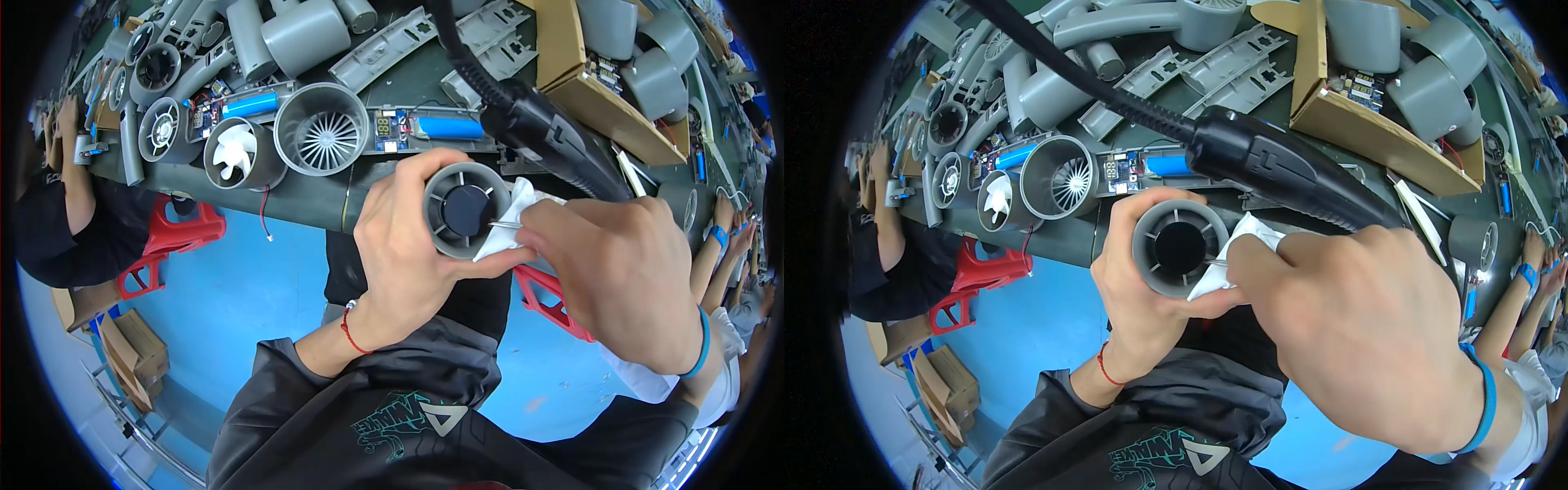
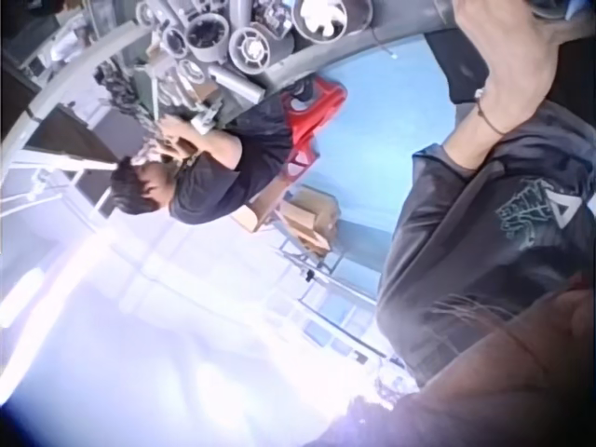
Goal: Assembling the internal components and outer casing of a handheld hair dryer on a production line.
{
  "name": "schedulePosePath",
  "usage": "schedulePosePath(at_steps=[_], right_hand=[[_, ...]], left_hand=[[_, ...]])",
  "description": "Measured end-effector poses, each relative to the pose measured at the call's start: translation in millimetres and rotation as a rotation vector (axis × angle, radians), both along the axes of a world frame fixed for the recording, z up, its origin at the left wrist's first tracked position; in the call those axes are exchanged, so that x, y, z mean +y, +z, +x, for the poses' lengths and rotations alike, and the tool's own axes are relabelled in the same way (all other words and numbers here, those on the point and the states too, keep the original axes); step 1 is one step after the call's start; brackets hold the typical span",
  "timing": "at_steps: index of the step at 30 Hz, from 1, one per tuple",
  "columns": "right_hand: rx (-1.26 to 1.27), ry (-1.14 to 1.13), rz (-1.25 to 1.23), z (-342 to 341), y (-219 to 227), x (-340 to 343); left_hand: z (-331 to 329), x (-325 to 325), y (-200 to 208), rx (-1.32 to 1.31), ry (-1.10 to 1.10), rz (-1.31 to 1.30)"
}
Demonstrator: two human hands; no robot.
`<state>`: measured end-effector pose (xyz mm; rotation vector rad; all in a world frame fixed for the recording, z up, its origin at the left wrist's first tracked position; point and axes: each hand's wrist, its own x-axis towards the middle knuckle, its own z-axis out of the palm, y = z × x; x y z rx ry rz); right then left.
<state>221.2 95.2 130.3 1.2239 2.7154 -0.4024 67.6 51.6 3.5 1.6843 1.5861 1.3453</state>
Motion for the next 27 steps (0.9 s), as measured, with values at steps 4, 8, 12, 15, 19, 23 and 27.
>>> schedulePosePath(at_steps=[4, 8, 12, 15, 19, 23, 27], right_hand=[[0.037, -0.019, -0.009, 5.4, -5.0, -1.8], [0.073, -0.028, -0.021, 9.0, -7.9, -2.2], [0.115, -0.024, -0.051, 10.6, -8.8, -1.0], [0.152, -0.021, -0.053, 13.0, -11.4, -0.3], [0.191, -0.019, -0.033, 14.1, -13.3, -1.6], [0.211, -0.019, -0.022, 16.0, -18.1, -4.4], [0.222, -0.017, -0.002, 18.2, -17.9, -4.4]], left_hand=[[1.1, -0.1, 1.2, 0.015, 0.010, 0.006], [2.2, -0.5, 1.3, 0.016, 0.009, -0.007], [2.7, -0.7, 1.1, 0.010, 0.010, -0.009], [2.4, -0.9, 0.7, -0.007, 0.009, -0.019], [3.0, -0.7, 2.3, -0.012, 0.015, -0.018], [3.1, -1.0, 0.0, -0.009, 0.027, -0.009], [4.3, -0.8, 2.9, 0.010, 0.023, -0.019]])
